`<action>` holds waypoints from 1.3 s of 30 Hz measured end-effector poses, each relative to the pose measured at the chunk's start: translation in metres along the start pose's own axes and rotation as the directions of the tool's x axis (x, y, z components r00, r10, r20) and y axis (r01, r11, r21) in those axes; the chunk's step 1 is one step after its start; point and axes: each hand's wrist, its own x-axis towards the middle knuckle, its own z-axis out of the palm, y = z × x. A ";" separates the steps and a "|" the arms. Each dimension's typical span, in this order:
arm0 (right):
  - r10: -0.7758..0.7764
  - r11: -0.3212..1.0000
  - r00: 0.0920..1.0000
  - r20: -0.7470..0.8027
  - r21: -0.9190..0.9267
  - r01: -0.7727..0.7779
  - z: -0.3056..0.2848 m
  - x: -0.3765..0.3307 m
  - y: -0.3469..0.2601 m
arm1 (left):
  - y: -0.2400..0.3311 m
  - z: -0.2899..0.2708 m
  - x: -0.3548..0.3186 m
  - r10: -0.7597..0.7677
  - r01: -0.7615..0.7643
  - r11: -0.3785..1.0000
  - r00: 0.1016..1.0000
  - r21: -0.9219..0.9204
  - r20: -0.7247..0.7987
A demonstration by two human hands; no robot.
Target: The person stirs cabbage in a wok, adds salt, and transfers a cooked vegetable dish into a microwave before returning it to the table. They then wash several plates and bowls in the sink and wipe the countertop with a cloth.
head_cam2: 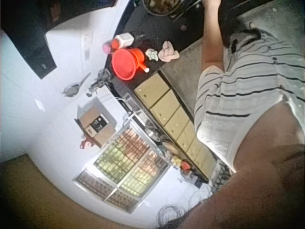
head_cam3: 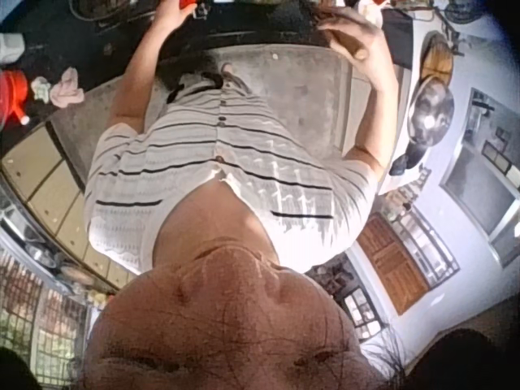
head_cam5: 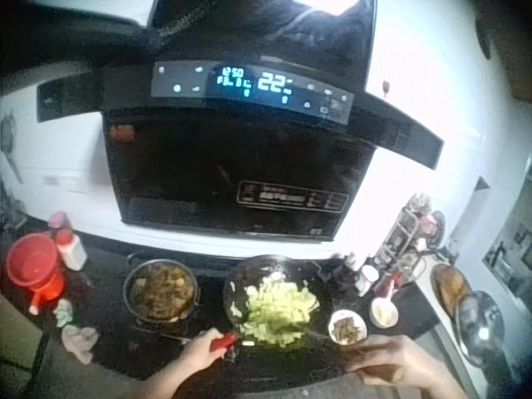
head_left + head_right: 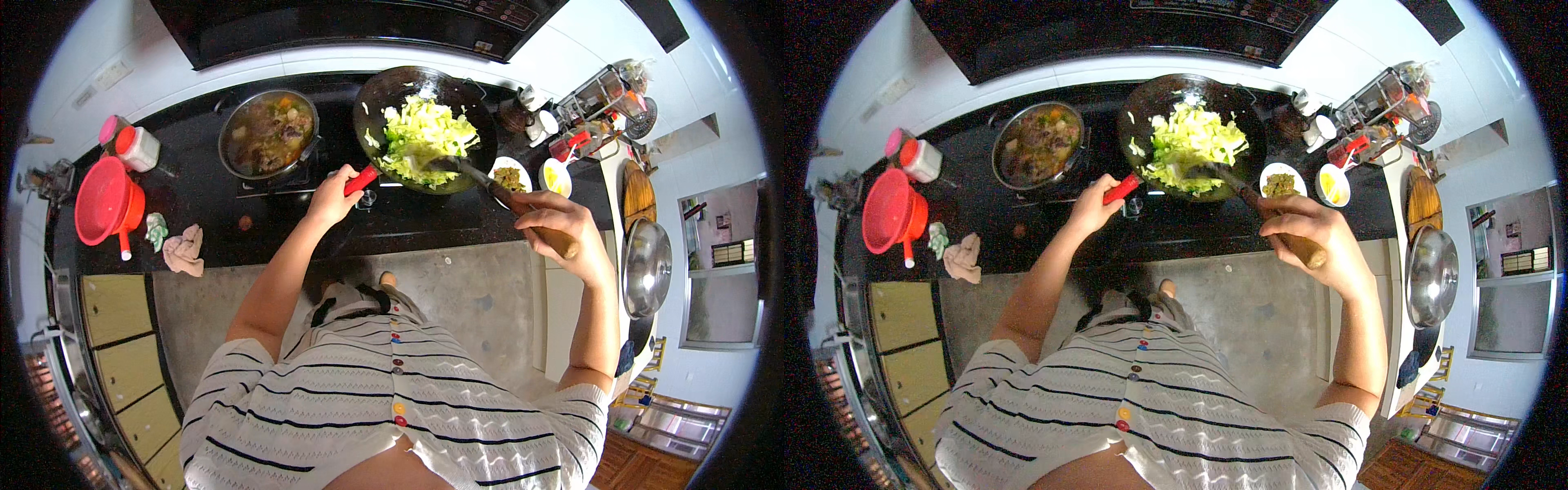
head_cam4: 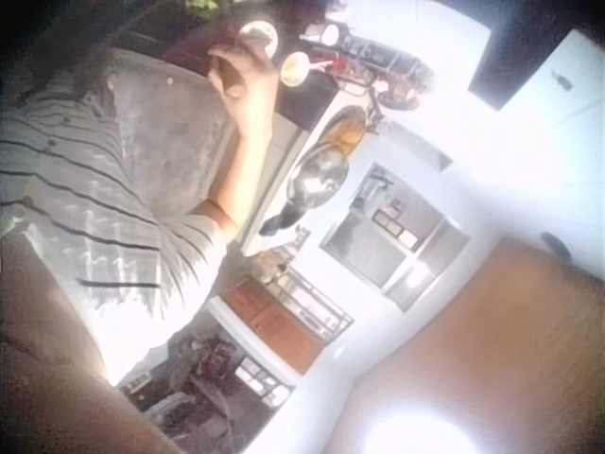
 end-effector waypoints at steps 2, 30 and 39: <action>0.022 0.998 1.000 0.014 0.059 -0.022 0.007 -0.003 0.003 | -0.002 0.001 0.001 0.018 -0.018 1.000 1.000 0.010 -0.004; 0.549 0.828 0.311 -0.776 0.453 -0.331 0.061 0.050 0.240 | 0.007 -0.001 0.001 0.023 -0.023 0.999 0.999 0.032 0.025; 0.257 0.953 0.710 -0.656 0.296 -0.072 0.149 0.029 0.134 | 0.024 -0.012 -0.003 -0.027 0.027 0.999 1.000 0.043 -0.001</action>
